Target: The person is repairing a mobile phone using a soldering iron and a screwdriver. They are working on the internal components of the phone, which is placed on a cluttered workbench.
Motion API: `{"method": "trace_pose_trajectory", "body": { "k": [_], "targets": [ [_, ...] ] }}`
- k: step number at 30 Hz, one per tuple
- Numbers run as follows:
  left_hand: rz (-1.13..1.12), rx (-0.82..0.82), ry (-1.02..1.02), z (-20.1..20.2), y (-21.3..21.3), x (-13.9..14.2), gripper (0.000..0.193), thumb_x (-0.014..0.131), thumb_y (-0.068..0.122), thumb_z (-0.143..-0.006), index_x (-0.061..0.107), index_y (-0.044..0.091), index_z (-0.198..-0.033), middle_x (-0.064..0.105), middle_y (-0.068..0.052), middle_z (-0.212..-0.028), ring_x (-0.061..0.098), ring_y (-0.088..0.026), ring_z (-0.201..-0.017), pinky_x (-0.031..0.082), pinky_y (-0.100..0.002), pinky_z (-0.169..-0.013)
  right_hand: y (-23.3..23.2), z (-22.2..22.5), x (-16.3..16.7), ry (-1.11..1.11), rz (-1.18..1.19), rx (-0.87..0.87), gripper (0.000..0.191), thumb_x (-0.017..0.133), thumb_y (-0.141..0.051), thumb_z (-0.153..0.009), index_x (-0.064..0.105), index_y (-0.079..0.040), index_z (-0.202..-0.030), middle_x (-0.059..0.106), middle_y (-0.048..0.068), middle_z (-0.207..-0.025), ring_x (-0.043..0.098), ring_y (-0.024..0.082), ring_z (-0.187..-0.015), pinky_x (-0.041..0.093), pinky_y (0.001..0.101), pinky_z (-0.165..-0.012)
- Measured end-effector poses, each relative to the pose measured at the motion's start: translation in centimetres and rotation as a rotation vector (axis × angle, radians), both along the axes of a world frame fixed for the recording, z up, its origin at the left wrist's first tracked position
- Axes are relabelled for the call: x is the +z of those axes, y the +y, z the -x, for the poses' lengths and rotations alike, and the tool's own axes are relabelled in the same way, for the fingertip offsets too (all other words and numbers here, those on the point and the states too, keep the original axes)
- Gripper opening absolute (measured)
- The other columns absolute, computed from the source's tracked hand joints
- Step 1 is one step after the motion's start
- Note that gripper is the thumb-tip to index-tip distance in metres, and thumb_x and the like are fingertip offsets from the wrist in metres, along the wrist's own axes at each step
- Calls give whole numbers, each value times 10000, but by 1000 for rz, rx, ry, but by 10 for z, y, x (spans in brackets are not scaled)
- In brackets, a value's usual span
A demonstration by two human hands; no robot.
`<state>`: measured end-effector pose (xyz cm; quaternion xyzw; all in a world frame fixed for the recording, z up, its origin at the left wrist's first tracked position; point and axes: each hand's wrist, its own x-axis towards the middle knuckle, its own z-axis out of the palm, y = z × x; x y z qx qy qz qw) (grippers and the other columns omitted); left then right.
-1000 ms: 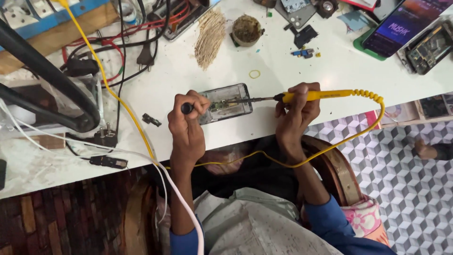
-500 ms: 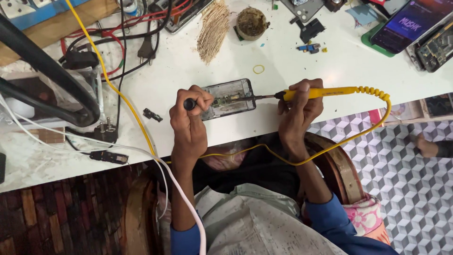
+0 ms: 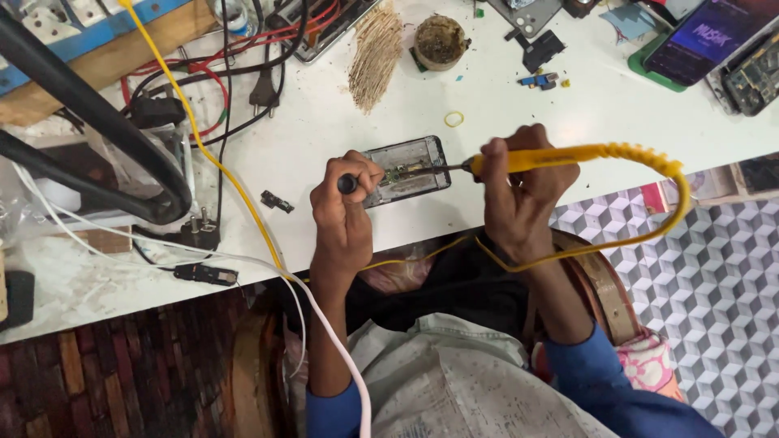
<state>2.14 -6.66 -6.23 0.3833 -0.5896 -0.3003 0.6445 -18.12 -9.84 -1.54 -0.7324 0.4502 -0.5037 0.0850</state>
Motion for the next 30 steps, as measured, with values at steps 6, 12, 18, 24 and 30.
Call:
{"method": "trace_pose_trajectory", "body": {
  "k": [6,12,18,24,30],
  "targets": [
    [26,12,-24,0,2,3,114,366,-71,-1060,434,17,-1037,516,-125,-889,592,-214,-870,545,-344,-834,3,-26,50,77,-149,158,212,639,-96,-1097,633,10,-914,647,68,-761,582,140,-570,409,286,-551],
    [-78,17,-106,-4,6,9,271,363,-140,-823,434,-6,-1048,594,-152,-897,498,-214,-730,464,-310,-707,4,-41,69,80,-282,104,193,642,-118,-1075,660,27,-949,582,50,-650,481,139,-497,352,316,-513],
    [-5,14,-123,-3,4,10,80,408,-10,-989,466,-13,-1045,629,-180,-937,516,-223,-704,471,-326,-687,3,-41,61,54,-271,143,216,654,-139,-1079,632,18,-933,564,60,-683,498,147,-538,360,320,-537],
    [-23,-6,-42,0,1,7,111,371,99,-1087,435,19,-1047,604,-151,-951,576,-213,-792,514,-327,-768,8,-27,57,109,-317,52,202,705,-178,-1005,652,-5,-915,558,84,-635,518,211,-503,388,357,-519],
    [-7,10,-92,3,0,7,98,368,71,-1105,429,18,-1049,585,-137,-916,511,-191,-754,455,-312,-710,18,-16,62,154,-315,186,177,710,-191,-997,656,-32,-940,637,99,-823,631,240,-660,460,353,-584]
  ]
}}
